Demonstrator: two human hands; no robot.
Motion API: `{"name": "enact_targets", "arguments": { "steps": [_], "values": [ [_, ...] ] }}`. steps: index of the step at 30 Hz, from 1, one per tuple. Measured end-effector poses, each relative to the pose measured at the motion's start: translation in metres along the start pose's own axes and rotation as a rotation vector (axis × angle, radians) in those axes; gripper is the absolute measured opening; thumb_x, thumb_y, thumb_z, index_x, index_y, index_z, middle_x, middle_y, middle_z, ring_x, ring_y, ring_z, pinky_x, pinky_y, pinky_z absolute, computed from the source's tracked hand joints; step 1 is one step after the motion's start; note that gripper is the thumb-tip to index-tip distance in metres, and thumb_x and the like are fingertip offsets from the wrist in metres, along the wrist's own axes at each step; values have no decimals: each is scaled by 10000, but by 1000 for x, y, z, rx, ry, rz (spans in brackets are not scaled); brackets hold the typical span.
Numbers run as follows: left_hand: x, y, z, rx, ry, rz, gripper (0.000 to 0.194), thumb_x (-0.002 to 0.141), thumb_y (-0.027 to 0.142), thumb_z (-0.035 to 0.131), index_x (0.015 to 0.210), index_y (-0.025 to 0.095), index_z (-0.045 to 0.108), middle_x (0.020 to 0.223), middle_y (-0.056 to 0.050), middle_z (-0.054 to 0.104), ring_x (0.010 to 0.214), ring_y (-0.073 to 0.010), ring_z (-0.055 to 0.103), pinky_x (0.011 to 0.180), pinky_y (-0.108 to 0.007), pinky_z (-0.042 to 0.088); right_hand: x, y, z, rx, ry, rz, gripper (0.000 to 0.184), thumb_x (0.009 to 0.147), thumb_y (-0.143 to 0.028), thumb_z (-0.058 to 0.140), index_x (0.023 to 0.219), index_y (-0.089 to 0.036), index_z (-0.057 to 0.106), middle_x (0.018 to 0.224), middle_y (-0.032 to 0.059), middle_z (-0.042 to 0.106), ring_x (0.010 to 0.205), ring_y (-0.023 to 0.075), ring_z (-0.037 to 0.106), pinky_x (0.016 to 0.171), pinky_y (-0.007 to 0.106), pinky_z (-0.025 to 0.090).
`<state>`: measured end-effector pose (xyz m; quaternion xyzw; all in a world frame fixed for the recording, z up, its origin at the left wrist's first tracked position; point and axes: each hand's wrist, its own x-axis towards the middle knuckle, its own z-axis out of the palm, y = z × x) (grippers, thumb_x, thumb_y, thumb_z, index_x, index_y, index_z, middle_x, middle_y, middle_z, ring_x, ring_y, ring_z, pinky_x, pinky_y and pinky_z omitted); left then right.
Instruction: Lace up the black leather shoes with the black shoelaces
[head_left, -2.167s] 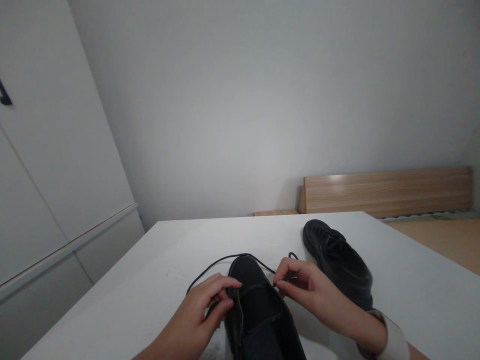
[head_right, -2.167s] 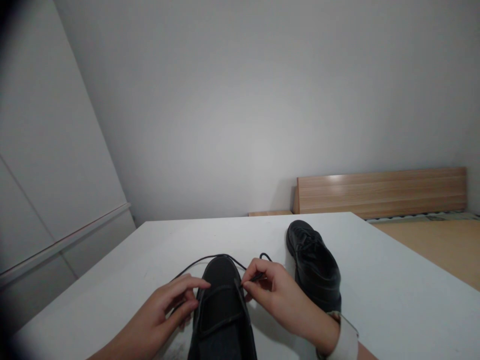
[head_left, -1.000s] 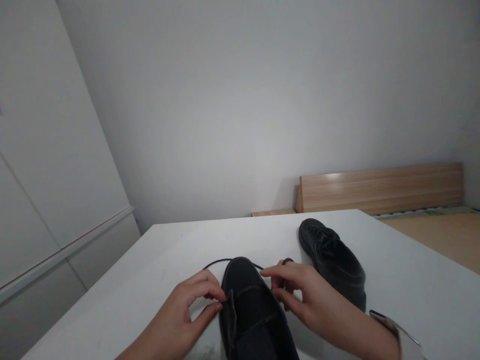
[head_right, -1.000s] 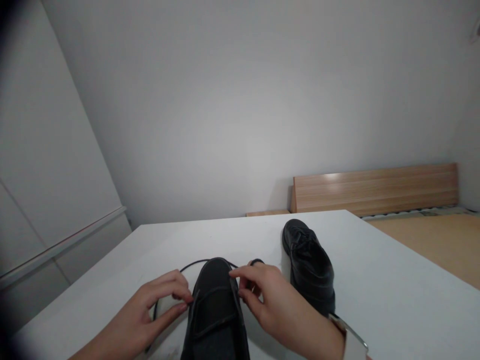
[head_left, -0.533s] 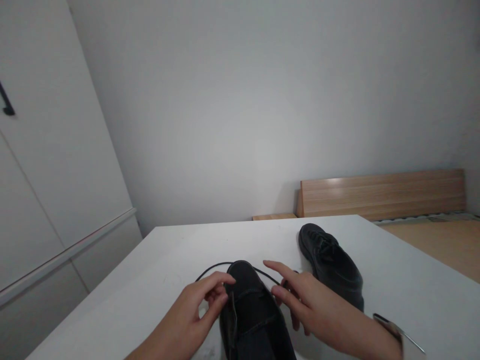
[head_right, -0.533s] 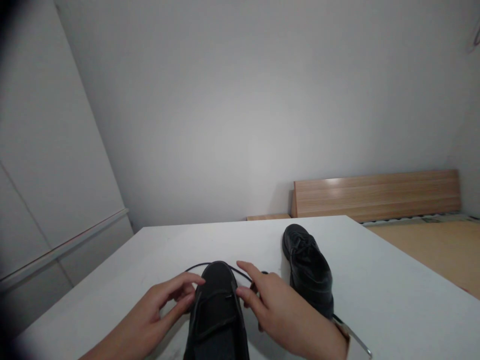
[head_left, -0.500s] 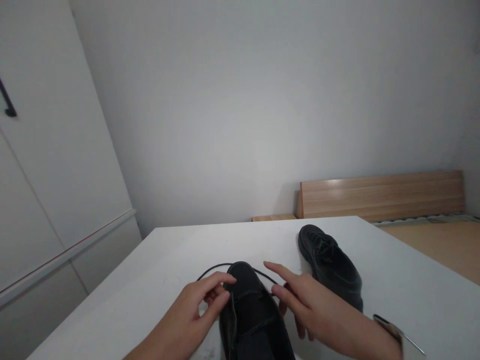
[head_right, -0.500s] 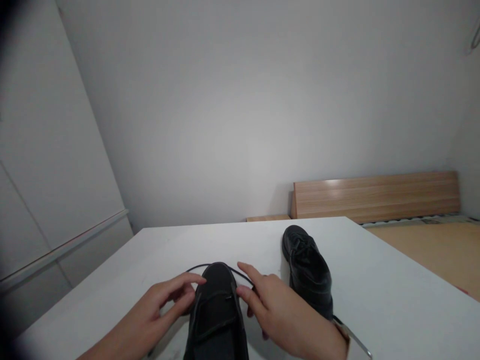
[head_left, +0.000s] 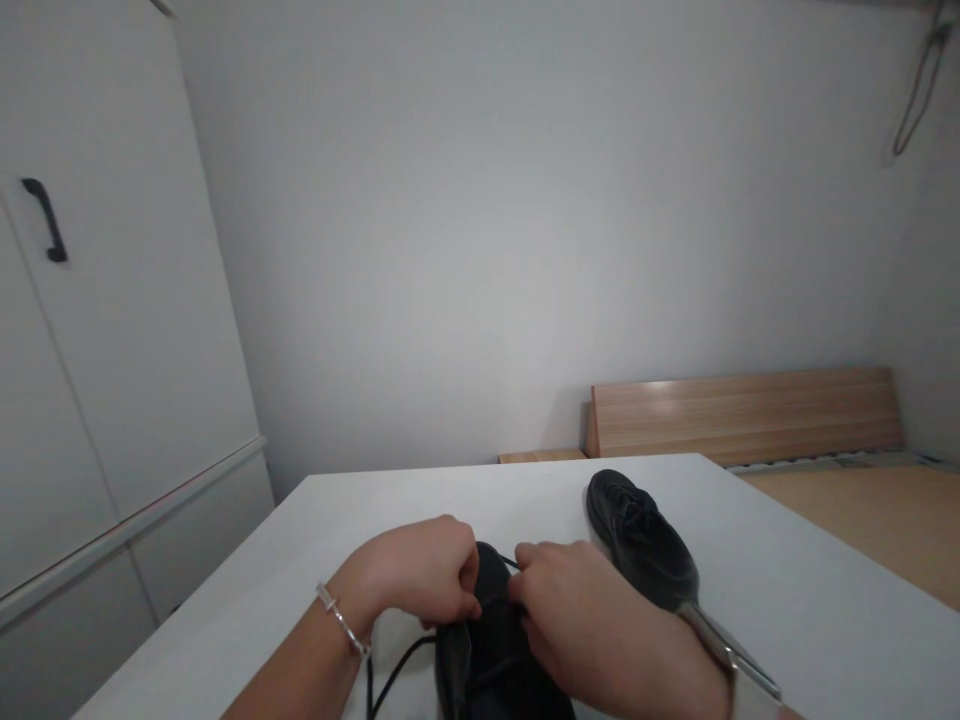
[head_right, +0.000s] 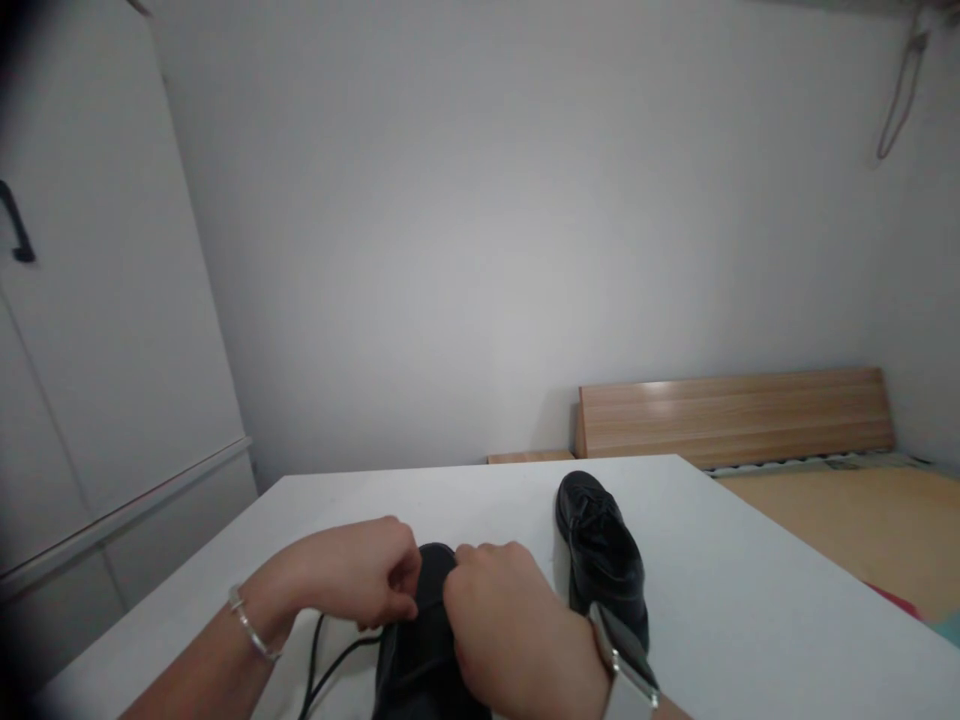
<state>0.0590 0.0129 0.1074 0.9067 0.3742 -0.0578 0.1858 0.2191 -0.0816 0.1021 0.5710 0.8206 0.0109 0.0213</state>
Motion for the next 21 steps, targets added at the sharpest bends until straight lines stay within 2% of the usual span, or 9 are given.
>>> {"name": "enact_targets", "arguments": {
  "steps": [3,7,11,15,21],
  "values": [
    [3,3,2,19,-14,-14,138,644,78,611,552,176,644,496,-4,628,436,-158,556,394,-216,328,11,-12,-1,-68,-30,12,266,874,4,544,958,-78,783,983,210,765,890,357,750,678,385,518],
    [6,0,6,11,-25,-12,148,641,52,589,606,171,670,544,-9,648,442,-154,578,391,-200,354,22,-18,4,-79,1,21,338,889,57,471,1001,-59,768,1025,231,748,935,360,738,701,400,539],
    [9,-2,6,-31,-59,-36,142,666,64,598,641,164,696,640,-41,723,464,-166,618,391,-202,404,26,-5,11,-10,52,-4,292,871,-2,538,1010,-120,766,999,178,749,897,328,747,672,355,510],
    [10,1,3,-50,-104,-56,89,666,100,635,614,156,682,623,-53,711,392,-140,555,343,-193,385,28,11,20,86,103,-31,254,866,-69,549,1002,-170,739,943,113,754,837,266,749,628,300,455],
    [18,-4,0,-48,-207,-13,148,625,66,606,522,173,603,604,-37,697,342,-125,514,339,-204,389,31,16,24,166,124,-40,214,860,-89,543,950,-159,725,921,116,758,843,256,738,642,289,427]
  ]
}}
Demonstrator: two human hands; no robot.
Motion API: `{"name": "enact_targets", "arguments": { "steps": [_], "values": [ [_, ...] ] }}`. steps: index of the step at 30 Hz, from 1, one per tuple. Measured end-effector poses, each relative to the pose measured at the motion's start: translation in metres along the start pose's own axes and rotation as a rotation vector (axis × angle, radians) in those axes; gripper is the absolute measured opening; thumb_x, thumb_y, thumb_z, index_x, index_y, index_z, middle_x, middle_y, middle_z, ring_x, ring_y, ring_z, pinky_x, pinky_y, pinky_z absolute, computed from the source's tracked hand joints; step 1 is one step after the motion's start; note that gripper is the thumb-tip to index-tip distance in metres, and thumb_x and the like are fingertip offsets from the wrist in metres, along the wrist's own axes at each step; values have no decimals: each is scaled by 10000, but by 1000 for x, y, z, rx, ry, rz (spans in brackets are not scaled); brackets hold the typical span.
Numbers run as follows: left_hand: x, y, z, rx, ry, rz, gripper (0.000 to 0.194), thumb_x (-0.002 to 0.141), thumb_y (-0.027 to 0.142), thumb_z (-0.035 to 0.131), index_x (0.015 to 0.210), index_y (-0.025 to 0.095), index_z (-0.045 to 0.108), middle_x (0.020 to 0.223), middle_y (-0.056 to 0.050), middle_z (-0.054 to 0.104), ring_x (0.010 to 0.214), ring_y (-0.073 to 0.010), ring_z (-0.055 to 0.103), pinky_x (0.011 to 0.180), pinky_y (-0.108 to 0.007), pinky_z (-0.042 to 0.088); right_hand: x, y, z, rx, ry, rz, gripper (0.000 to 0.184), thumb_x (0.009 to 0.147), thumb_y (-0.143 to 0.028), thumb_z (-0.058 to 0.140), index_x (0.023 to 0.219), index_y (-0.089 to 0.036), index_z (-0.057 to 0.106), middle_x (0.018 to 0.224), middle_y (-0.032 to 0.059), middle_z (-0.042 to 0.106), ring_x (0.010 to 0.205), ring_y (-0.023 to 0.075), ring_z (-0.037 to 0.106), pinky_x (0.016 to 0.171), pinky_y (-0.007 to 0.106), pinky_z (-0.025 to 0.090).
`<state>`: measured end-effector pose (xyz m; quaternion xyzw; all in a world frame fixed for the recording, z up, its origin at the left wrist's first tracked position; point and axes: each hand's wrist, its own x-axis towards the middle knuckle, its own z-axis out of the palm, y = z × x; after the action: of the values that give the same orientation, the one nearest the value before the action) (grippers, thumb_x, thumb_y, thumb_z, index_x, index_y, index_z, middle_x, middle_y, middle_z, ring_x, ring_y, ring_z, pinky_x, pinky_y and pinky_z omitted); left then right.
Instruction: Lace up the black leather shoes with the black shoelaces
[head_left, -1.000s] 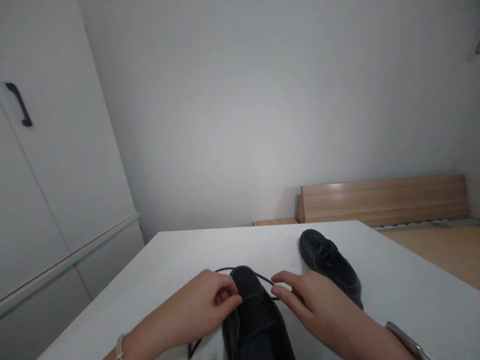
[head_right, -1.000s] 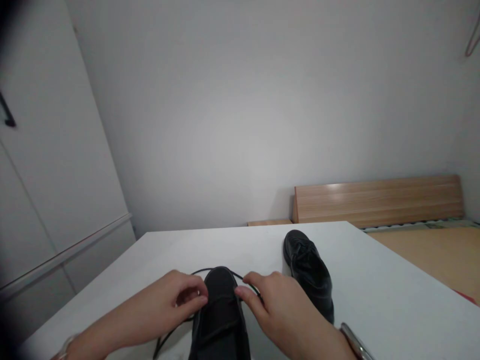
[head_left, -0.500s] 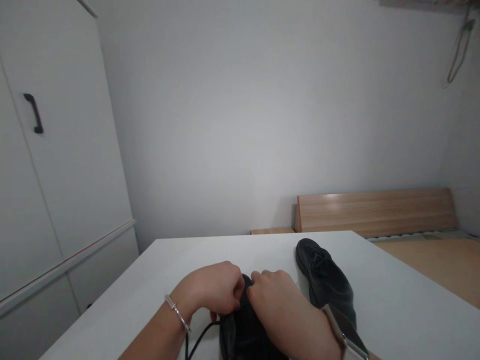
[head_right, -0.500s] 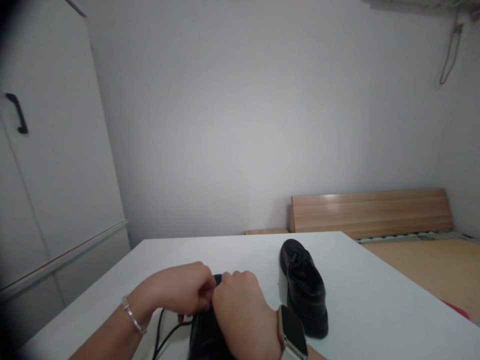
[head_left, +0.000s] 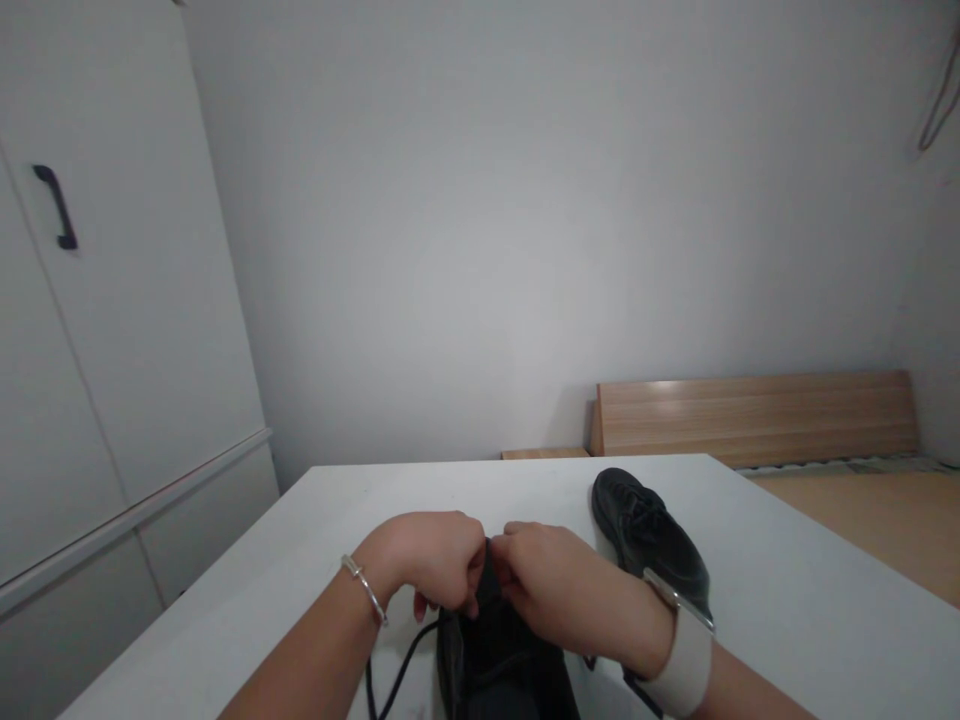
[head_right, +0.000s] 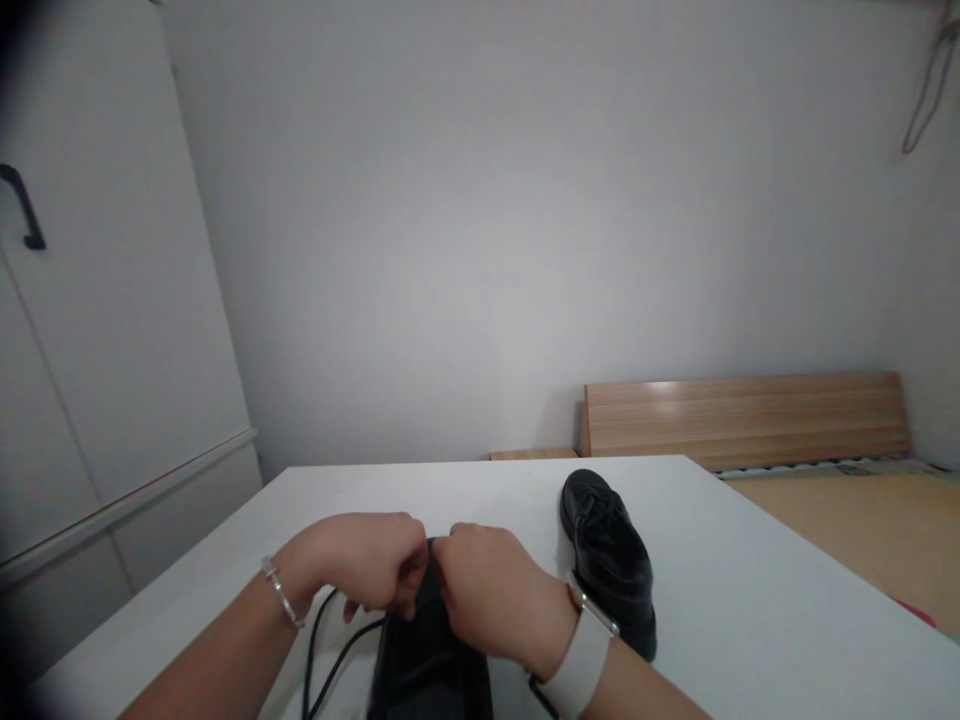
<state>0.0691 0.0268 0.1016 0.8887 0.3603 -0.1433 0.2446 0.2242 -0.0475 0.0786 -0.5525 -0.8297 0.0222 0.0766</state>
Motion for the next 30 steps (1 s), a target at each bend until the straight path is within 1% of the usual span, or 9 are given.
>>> {"name": "enact_targets", "arguments": {
  "steps": [5,11,14,16,18,21,24,27,30],
  "values": [
    [8,-6,-1,21,-26,41,225,602,85,649,446,200,536,426,32,536,327,-136,467,332,-215,347,-1,-1,-3,38,-10,-8,230,862,-81,527,955,-143,728,920,141,756,819,269,731,627,299,426],
    [2,-7,1,-40,187,149,213,583,26,613,474,194,538,428,74,447,432,-118,394,424,-236,272,-2,2,1,202,70,-3,200,785,-22,553,834,-127,717,865,166,754,771,293,709,626,333,420],
    [-4,-3,-4,-169,338,194,131,640,65,581,574,178,597,496,59,509,495,-125,462,472,-232,317,4,7,0,398,190,28,153,795,-33,581,785,-153,676,797,106,737,744,242,677,657,327,446],
    [-8,0,-9,-293,435,223,73,728,157,583,688,165,644,584,28,593,561,-144,554,512,-229,392,8,11,-4,561,279,60,117,810,-65,599,775,-172,632,748,53,699,709,201,653,646,305,475],
    [-12,3,-12,-423,520,253,174,813,304,580,773,154,658,662,-12,652,620,-166,622,561,-245,467,13,14,-7,739,337,81,85,831,-129,602,773,-189,589,708,11,653,657,174,642,583,278,510],
    [-13,7,-13,-579,611,293,313,830,455,583,786,151,646,675,-32,664,636,-173,649,613,-278,528,16,17,-11,971,400,76,80,826,-226,615,777,-201,557,690,-14,629,616,157,645,523,266,558],
    [-13,10,-10,-683,648,307,333,805,483,618,798,151,628,694,-44,687,646,-176,680,650,-304,564,17,16,-10,1090,482,61,113,791,-271,655,783,-196,570,677,-18,645,605,151,653,568,289,584],
    [-13,10,-10,-746,653,310,364,791,506,651,896,167,570,731,-51,716,708,-206,731,694,-341,600,16,15,-9,1128,538,56,120,779,-272,674,821,-191,596,676,-23,654,592,149,665,581,291,575],
    [-10,3,-12,-750,638,309,359,874,526,579,975,192,495,789,-54,738,765,-218,756,732,-369,621,16,15,-9,1110,581,64,126,780,-238,666,889,-177,651,723,-5,676,608,153,668,583,292,562]
  ]
}}
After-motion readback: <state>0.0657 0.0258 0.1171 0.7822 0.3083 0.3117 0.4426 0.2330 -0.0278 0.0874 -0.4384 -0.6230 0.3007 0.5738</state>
